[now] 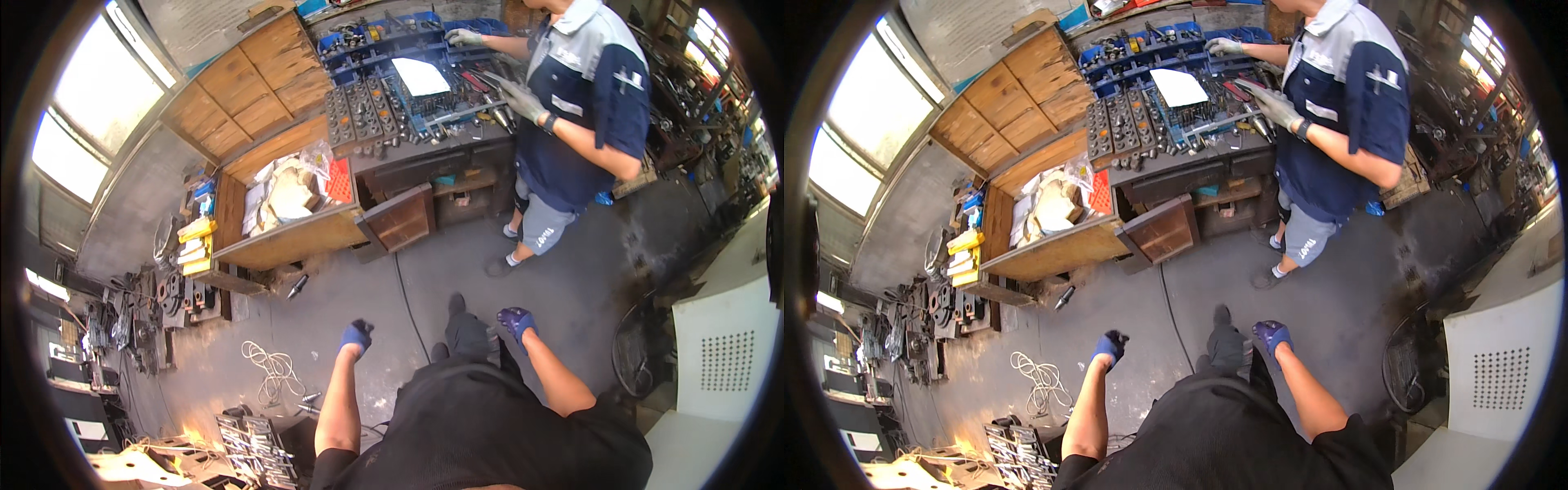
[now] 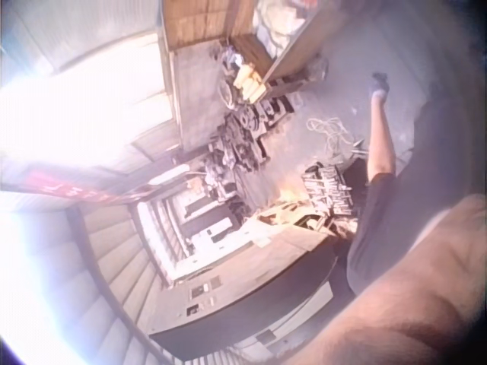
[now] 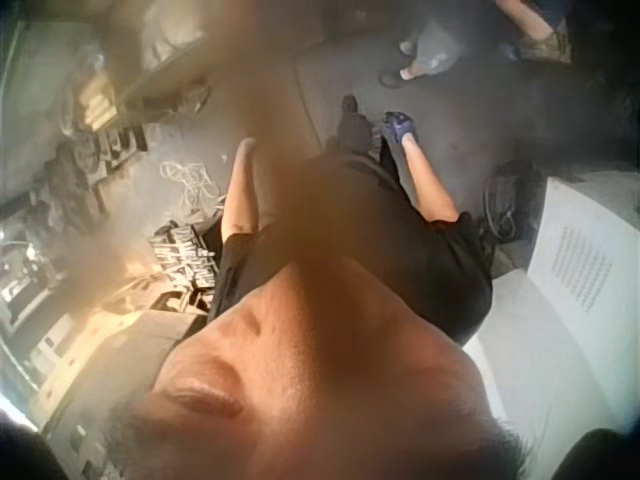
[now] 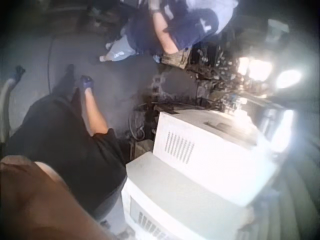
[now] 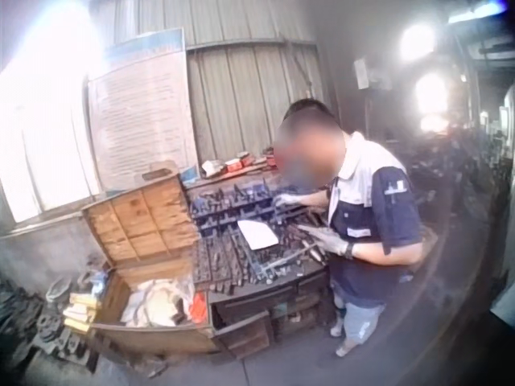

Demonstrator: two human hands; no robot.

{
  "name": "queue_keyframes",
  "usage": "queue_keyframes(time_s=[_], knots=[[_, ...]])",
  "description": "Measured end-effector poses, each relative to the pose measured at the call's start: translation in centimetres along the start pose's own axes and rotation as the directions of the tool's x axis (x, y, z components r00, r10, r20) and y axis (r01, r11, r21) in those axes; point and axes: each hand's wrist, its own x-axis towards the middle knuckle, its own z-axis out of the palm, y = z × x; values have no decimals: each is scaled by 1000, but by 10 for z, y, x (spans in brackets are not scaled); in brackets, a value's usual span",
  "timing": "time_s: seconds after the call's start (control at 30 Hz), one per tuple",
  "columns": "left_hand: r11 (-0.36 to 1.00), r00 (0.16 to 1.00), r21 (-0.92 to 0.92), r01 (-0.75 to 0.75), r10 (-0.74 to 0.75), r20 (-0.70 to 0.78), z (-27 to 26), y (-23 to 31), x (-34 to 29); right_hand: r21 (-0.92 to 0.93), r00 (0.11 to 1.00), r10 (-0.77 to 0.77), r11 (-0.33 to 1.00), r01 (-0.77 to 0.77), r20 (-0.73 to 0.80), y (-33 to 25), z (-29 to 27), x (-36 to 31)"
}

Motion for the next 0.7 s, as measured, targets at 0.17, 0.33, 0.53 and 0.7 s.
queue_keyframes(time_s=[0.17,0.33,0.53,0.7], knots=[[851,971,-470,-234,179,-159,-105,180,78,144,1000,-1,990,-2,23,-89,25,117],[902,986,-398,-169,154,-71,-177,242,100,335,987,-12,941,-42,158,-180,55,188],[861,953,-427,-277,189,-236,-230,240,164,154,969,-199,972,176,150,-316,89,214],[896,916,-320,-308,188,-355,-295,248,237,46,912,-410,911,411,-15,-371,111,238]])
